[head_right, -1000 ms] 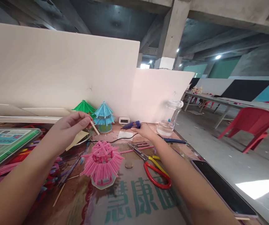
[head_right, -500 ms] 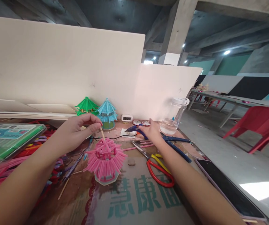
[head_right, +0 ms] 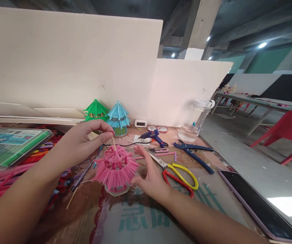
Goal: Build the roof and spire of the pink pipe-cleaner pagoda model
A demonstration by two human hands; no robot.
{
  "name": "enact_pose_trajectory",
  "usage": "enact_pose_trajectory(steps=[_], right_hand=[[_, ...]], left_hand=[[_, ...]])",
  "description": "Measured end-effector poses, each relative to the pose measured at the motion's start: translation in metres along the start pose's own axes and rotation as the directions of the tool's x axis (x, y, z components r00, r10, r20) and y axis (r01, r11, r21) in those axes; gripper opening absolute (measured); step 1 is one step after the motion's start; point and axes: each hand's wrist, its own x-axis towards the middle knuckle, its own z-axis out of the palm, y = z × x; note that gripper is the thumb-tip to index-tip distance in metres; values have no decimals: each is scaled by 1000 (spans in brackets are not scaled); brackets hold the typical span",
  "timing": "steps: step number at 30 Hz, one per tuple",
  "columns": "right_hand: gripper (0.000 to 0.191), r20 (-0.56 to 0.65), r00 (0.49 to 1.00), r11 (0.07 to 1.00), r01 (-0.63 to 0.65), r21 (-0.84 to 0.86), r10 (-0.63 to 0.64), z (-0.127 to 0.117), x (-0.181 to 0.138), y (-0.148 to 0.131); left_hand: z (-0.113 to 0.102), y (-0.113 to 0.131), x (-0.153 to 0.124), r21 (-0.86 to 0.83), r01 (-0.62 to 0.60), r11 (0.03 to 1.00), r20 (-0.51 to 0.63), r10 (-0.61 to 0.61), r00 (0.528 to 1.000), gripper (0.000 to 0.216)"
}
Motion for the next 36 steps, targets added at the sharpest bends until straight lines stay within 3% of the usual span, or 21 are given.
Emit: enact_pose_trajectory(steps=[6,11,20,25,27,36], right_hand=[[118,134,969,972,-220,87,207,-1,-1,4],[125,223,961,979,-184,83,162,5,-1,-1],[106,220,959,984,-174,-35,177,7,6,-8],[53,309,934,984,-175,-42,180,9,8,-8],[41,326,925,980,-193,-45,197,9,7,-8],[35,325,929,983,-156,-94,179,8,6,-8]], left_hand=[[1,2,0,-14,22,1000,2,-22,1000,23],[0,6,0,-17,16,1000,-15,-16,1000,21],[1,5,0,33,-20,999,-5,20,1000,22],[1,4,0,21,-11,1000,-8,11,1000,22],[2,5,0,5,-1,1000,-7,1,1000,21],[2,6,1,13,-10,1000,-6,10,1000,20]])
